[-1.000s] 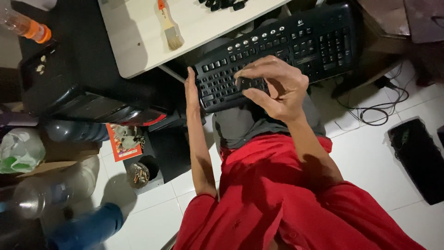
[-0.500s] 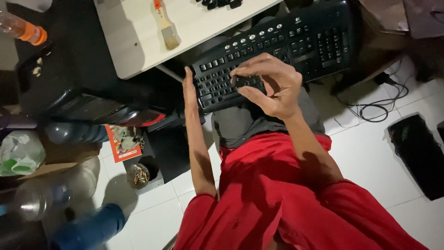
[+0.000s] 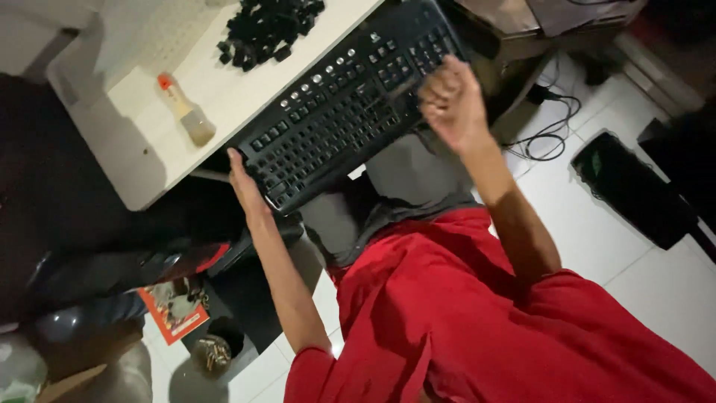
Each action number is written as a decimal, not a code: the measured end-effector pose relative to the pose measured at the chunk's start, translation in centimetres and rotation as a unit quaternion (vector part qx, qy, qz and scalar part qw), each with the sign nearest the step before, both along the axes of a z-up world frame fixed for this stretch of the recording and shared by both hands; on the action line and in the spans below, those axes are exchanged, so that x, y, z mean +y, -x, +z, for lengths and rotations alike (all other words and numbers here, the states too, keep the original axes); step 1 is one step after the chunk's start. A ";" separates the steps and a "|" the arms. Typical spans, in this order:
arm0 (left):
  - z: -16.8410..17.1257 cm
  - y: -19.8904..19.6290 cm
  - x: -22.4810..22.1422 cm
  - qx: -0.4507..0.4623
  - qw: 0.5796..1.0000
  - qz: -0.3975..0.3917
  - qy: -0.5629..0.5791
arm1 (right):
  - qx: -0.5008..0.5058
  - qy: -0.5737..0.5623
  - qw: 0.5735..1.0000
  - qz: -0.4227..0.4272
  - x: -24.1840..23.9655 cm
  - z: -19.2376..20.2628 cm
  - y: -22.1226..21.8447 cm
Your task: Cleaning individual mechanical keyboard switches with a brush and reassembling them into a keyboard plate.
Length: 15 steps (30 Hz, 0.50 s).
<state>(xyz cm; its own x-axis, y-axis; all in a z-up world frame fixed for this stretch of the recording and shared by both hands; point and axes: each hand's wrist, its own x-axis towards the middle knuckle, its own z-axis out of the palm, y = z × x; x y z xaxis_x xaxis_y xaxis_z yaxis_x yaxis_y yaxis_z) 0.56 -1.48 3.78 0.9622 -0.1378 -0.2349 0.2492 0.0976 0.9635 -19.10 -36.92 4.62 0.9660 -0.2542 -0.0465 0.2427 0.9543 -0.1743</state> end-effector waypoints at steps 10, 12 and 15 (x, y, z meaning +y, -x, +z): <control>1.7 -0.9 -0.9 0.007 0.997 0.043 -0.067 | 0.391 0.798 0.212 -0.408 -29.9 -13.9 10.9; 1.3 -0.8 -0.4 0.005 0.997 0.048 -0.056 | 0.417 0.814 0.062 -0.399 -35.7 -15.0 13.5; -0.7 -1.4 0.6 -0.004 0.993 0.073 -0.091 | 0.437 0.740 -0.380 -0.341 -41.8 -15.7 15.7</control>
